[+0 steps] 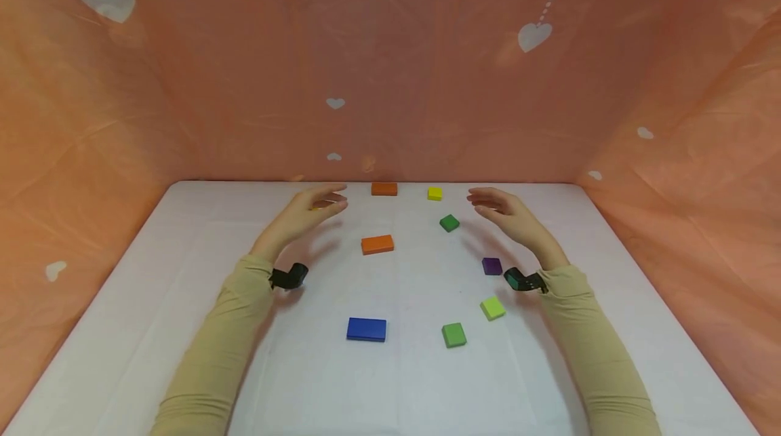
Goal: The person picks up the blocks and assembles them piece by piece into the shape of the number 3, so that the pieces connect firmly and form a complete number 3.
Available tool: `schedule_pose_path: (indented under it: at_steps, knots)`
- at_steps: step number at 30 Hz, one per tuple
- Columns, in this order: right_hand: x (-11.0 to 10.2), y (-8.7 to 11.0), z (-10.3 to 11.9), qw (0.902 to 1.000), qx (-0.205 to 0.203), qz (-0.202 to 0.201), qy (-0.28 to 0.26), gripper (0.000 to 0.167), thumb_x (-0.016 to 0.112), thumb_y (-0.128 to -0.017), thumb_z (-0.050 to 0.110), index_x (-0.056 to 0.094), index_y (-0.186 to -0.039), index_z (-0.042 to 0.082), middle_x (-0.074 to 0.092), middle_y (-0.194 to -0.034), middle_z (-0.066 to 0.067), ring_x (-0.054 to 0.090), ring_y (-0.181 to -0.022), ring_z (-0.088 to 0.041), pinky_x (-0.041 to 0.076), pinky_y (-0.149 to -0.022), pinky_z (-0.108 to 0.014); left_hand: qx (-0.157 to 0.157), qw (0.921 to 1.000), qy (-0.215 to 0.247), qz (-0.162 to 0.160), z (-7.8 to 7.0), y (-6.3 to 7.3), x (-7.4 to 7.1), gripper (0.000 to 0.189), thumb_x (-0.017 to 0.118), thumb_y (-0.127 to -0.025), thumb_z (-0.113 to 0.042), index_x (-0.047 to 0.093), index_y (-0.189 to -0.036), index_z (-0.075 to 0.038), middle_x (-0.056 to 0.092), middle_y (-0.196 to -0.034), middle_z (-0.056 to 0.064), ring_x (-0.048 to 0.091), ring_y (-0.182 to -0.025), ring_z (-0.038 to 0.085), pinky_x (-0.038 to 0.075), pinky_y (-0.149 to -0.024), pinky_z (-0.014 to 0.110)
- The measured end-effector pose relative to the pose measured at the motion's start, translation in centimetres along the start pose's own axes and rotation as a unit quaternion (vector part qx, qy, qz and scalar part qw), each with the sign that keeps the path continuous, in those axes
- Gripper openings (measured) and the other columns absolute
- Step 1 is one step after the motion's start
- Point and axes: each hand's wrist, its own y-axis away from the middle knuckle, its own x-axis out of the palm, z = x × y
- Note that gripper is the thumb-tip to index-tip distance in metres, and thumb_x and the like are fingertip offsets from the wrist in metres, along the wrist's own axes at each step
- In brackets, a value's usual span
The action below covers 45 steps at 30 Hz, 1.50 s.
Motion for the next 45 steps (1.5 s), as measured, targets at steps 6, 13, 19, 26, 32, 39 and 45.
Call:
schedule_pose_path:
  at_steps: [6,13,19,26,32,39,45]
  knots:
    - [0.6,-0.3,0.1,0.9997,0.014,0.018,-0.005,0.041,0.054,-0.098,0.009,0.046,-0.136,-0.003,0.048,-0.135,-0.024,0.046,-0.126,-0.035,0.039,-0.101,-0.039,-0.017,0.9990,0.027,0.031,1.3,-0.8,1.2,0.052,0.060,-0.096,-0.027,0.045,-0.141,-0.006,0.057,-0.128,0.016,0.054,-0.116,0.033,0.043,-0.095,0.049]
    - [1.0,-1.0,-0.1,0.9977,0.047,0.047,-0.013,0.043,0.053,-0.098,0.010,0.043,-0.138,-0.003,0.042,-0.140,-0.025,0.041,-0.128,-0.041,0.032,-0.104,-0.050,-0.077,0.9917,0.069,0.077,1.9,-1.3,2.5,0.057,0.062,-0.095,-0.027,0.042,-0.142,-0.004,0.054,-0.129,0.018,0.054,-0.115,0.036,0.047,-0.090,0.048]
    - [1.0,-1.5,-0.4,0.9958,0.069,0.060,0.012,0.045,0.053,-0.099,0.013,0.043,-0.139,-0.002,0.043,-0.140,-0.024,0.042,-0.128,-0.037,0.031,-0.105,-0.051,-0.091,0.9898,0.058,0.093,2.1,-1.7,3.0,0.056,0.062,-0.095,-0.026,0.042,-0.142,-0.004,0.053,-0.131,0.016,0.054,-0.114,0.035,0.048,-0.091,0.044]
    - [1.0,-2.3,-0.4,0.9942,0.082,0.070,0.009,0.045,0.053,-0.099,0.013,0.043,-0.140,-0.001,0.043,-0.140,-0.025,0.042,-0.128,-0.036,0.032,-0.104,-0.052,-0.079,0.9900,0.045,0.107,2.1,-2.2,3.6,0.059,0.064,-0.093,-0.027,0.043,-0.141,-0.002,0.055,-0.128,0.017,0.056,-0.112,0.032,0.049,-0.089,0.042]
    - [1.4,-2.7,-0.7,0.9911,0.093,0.095,-0.001,0.047,0.056,-0.097,0.012,0.041,-0.140,-0.003,0.043,-0.139,-0.025,0.040,-0.129,-0.038,0.032,-0.104,-0.052,-0.080,0.9888,0.032,0.123,2.3,-2.4,4.4,0.061,0.070,-0.088,-0.021,0.045,-0.140,0.000,0.055,-0.128,0.019,0.053,-0.117,0.032,0.045,-0.094,0.043]
    - [1.8,-2.8,-1.3,0.9907,0.086,0.106,-0.007,0.052,0.062,-0.092,0.006,0.041,-0.138,-0.007,0.044,-0.136,-0.029,0.040,-0.128,-0.043,0.030,-0.105,-0.053,-0.071,0.9907,0.005,0.116,2.4,-2.5,5.0,0.061,0.076,-0.083,-0.015,0.050,-0.136,0.001,0.059,-0.123,0.018,0.056,-0.111,0.029,0.041,-0.098,0.042]
    - [2.1,-3.3,-1.8,0.9902,0.073,0.119,0.008,0.060,0.070,-0.084,-0.003,0.042,-0.136,-0.010,0.045,-0.133,-0.031,0.042,-0.125,-0.044,0.032,-0.103,-0.053,-0.088,0.9894,0.004,0.115,2.4,-2.4,5.4,0.062,0.079,-0.080,-0.013,0.052,-0.134,0.001,0.060,-0.121,0.017,0.056,-0.105,0.027,0.044,-0.094,0.038]
